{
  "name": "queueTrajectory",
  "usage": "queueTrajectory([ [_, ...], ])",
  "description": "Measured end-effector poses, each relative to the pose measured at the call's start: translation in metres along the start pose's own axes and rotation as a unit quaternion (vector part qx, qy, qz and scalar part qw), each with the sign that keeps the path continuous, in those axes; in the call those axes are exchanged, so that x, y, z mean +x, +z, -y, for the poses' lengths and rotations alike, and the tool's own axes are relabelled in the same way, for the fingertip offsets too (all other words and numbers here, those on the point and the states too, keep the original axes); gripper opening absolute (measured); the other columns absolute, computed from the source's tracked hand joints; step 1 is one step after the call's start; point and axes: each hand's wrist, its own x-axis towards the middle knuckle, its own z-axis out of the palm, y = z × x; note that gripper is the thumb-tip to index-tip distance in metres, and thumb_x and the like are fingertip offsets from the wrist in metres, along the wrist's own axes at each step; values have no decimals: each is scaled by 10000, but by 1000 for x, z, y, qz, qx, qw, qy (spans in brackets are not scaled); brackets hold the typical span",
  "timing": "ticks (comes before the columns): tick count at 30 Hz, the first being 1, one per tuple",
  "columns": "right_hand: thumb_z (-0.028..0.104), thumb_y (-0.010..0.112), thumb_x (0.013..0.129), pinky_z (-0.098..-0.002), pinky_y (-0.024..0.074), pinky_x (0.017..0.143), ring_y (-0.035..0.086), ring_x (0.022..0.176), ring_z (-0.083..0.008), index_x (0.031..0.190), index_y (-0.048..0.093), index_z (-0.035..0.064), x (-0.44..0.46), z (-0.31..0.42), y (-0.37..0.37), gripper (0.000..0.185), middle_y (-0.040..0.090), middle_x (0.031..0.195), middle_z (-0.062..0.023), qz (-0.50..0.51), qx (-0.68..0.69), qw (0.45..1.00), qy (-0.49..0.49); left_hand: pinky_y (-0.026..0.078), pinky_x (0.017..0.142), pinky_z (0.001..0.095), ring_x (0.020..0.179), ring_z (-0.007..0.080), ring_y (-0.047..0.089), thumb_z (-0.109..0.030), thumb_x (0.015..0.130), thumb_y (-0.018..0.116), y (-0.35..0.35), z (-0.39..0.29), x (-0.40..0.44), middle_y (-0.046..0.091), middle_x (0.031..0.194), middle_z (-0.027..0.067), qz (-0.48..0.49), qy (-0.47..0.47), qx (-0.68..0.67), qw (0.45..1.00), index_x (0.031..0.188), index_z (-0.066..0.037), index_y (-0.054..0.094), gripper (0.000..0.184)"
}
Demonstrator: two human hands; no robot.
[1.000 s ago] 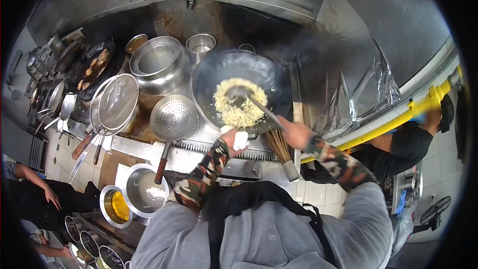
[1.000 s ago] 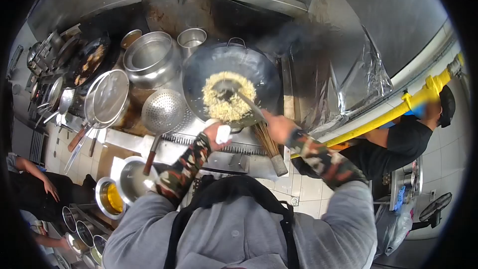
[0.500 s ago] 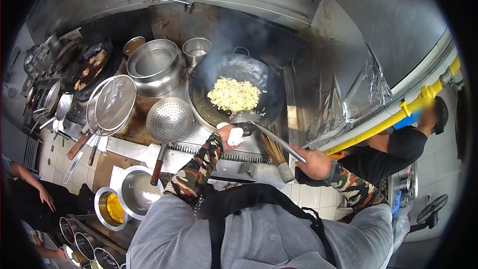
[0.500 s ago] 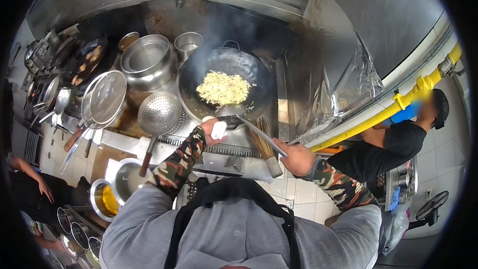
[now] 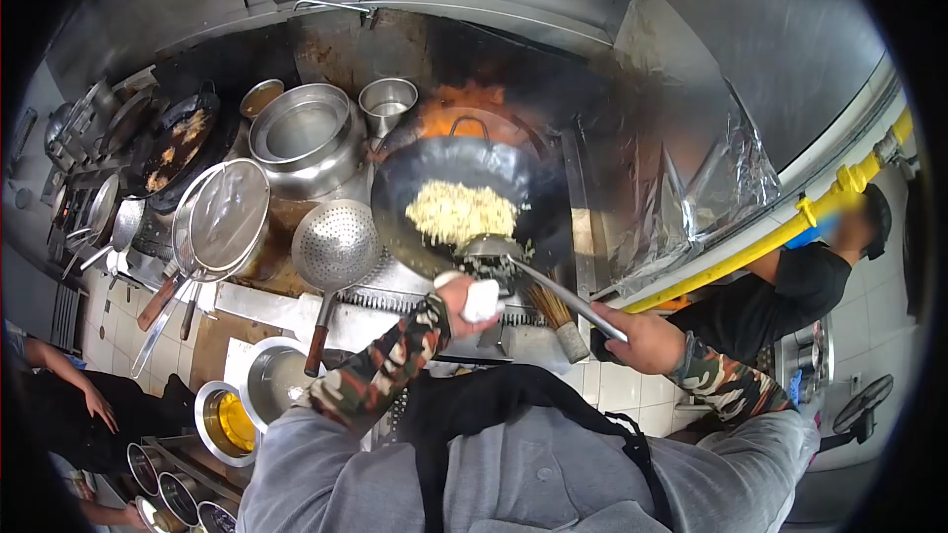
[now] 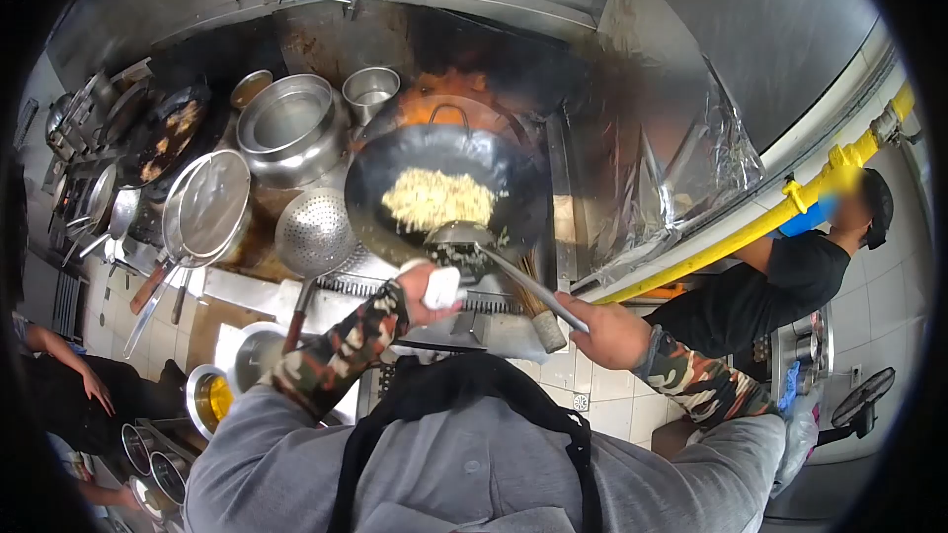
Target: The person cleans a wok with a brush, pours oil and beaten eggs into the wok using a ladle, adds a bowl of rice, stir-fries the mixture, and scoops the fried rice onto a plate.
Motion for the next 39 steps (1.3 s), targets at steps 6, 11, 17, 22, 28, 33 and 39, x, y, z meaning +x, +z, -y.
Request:
queueTrajectory([
  [6, 175, 557, 815, -450, 501, 828, 620, 916, -407, 1418, 343, 99, 117, -28, 52, 645, 629, 1011, -254, 78, -13, 979, 186, 532, 562, 365, 687, 231, 620, -302, 921, 472, -88, -1, 117, 603, 733, 64, 52, 66, -24, 996, 917, -85, 591, 247],
  [11, 133, 533, 807, -477, 495, 799, 615, 871, -429, 1389, 369, 83, 109, -36, 37, 607, 625, 941, -284, -115, 27, 991, 69, 499, 533, 333, 707, 184, 620, -130, 873, 555, -39, 76, 34, 609, 808, 60, -19, 186, -14, 982, 957, -50, 600, 124],
  [17, 132, 531, 798, -465, 490, 836, 623, 937, -396, 1414, 357, 116, 28, 1, -11, 640, 624, 1053, -249, 57, -30, 994, 85, 544, 654, 383, 766, 212, 630, -268, 926, 484, -14, 3, 0, 642, 781, 30, -13, 11, 30, 999, 864, -138, 607, 189],
  [22, 135, 546, 795, -467, 505, 788, 641, 846, -402, 1384, 388, 90, 99, -16, 29, 611, 646, 929, -247, 57, -54, 982, 173, 536, 561, 370, 645, 228, 620, -264, 927, 486, -33, -3, 30, 624, 784, 49, -23, 71, 4, 997, 869, -129, 584, 177],
  [28, 146, 551, 853, -385, 523, 569, 648, 664, -281, 1243, 494, 17, 99, -20, 1, 416, 647, 818, -184, -130, 120, 976, 128, 484, 478, 328, 617, 209, 610, -171, 911, 473, -64, 59, 3, 608, 734, 53, 136, 287, 264, 910, 907, -106, 598, 141],
  [33, 137, 511, 901, -306, 429, 367, 522, 455, -140, 1067, 543, -10, 96, -7, -40, 224, 540, 642, -59, -20, 317, 903, 290, 502, 486, 364, 609, 235, 630, -283, 927, 453, -61, 6, 4, 649, 753, 78, -6, 108, 97, 989, 873, -83, 608, 259],
  [39, 147, 489, 923, -319, 373, 335, 455, 418, -140, 935, 502, 13, 102, -7, -20, 136, 495, 653, -52, -19, 501, 779, 376, 495, 799, 410, 894, 368, 644, -311, 730, 638, -59, 62, -23, 662, 930, 212, -259, 374, 465, 759, 1049, -7, 630, 441],
])
